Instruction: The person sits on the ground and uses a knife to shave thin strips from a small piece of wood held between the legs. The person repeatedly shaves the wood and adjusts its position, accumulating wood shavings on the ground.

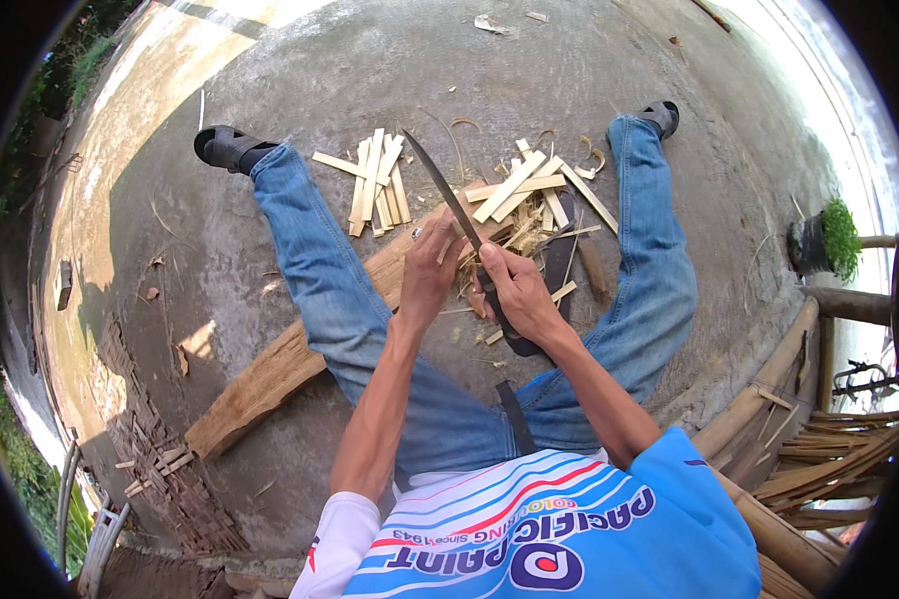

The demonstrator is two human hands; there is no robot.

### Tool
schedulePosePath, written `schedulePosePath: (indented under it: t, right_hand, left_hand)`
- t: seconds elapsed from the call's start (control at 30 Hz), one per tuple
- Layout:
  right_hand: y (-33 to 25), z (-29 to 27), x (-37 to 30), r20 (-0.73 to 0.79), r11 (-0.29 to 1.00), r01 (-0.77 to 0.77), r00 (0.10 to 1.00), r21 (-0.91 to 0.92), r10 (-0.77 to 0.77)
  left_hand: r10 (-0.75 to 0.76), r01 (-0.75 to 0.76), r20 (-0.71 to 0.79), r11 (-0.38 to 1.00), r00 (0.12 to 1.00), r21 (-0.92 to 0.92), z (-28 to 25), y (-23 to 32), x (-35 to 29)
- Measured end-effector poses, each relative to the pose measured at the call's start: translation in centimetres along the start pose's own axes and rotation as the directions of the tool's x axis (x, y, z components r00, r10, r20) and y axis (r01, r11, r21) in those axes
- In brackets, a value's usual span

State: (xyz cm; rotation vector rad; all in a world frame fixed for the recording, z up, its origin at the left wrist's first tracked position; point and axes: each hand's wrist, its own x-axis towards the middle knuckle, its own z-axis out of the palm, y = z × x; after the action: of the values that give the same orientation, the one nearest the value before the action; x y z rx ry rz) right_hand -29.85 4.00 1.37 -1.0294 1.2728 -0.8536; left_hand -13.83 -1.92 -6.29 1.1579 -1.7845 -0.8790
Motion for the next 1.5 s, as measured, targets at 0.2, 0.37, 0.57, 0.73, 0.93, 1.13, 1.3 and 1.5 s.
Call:
schedulePosePath:
  t: [0.2, 0.37, 0.57, 0.73, 0.93, 1.13, 1.3, 1.5]
  right_hand:
    - [0.1, -0.2, -0.1, 0.02, 0.998, 0.033, 0.999, -0.051, -0.032]
    - [0.6, -0.7, -0.5, 0.027, 0.998, 0.016, 1.0, -0.053, -0.014]
    - [-0.8, -0.5, -2.0, 0.045, 0.991, 0.092, 0.995, -0.095, -0.088]
    - [0.9, 0.5, -0.5, 0.079, 0.975, 0.135, 0.989, -0.175, -0.123]
    - [-0.5, 0.3, -1.2, 0.092, 0.971, 0.185, 0.981, -0.152, -0.172]
    - [2.6, 0.4, -0.7, 0.098, 0.997, 0.031, 0.995, -0.071, -0.024]
    - [1.7, 0.1, 0.2, 0.109, 0.963, 0.182, 0.981, -0.199, -0.163]
    - [1.3, 0.8, 0.0, 0.131, 0.948, 0.184, 0.979, -0.261, -0.154]
  left_hand:
    - [-0.032, 0.033, 0.02, 0.999, 0.999, -0.039, -0.3, 0.5, -0.1]
    - [-0.046, 0.045, 0.023, 0.999, 0.999, 0.028, 0.1, 1.4, -1.6]
    - [-0.071, 0.071, 0.0, 0.997, 0.997, 0.04, -0.4, 3.2, -1.0]
    - [-0.385, 0.386, -0.061, 0.922, 0.921, 0.014, -0.6, -1.7, -5.6]
    - [-0.495, 0.458, -0.139, 0.859, 0.858, -0.229, -2.0, -0.2, -6.4]
    - [-0.597, 0.517, -0.138, 0.771, 0.791, -0.372, -1.0, -1.7, -6.7]
    - [-0.74, 0.595, 0.051, 0.496, 0.67, -0.632, -1.6, -1.0, -7.8]
    - [-0.807, 0.598, 0.094, 0.348, 0.583, -0.723, -1.3, -1.4, -9.4]
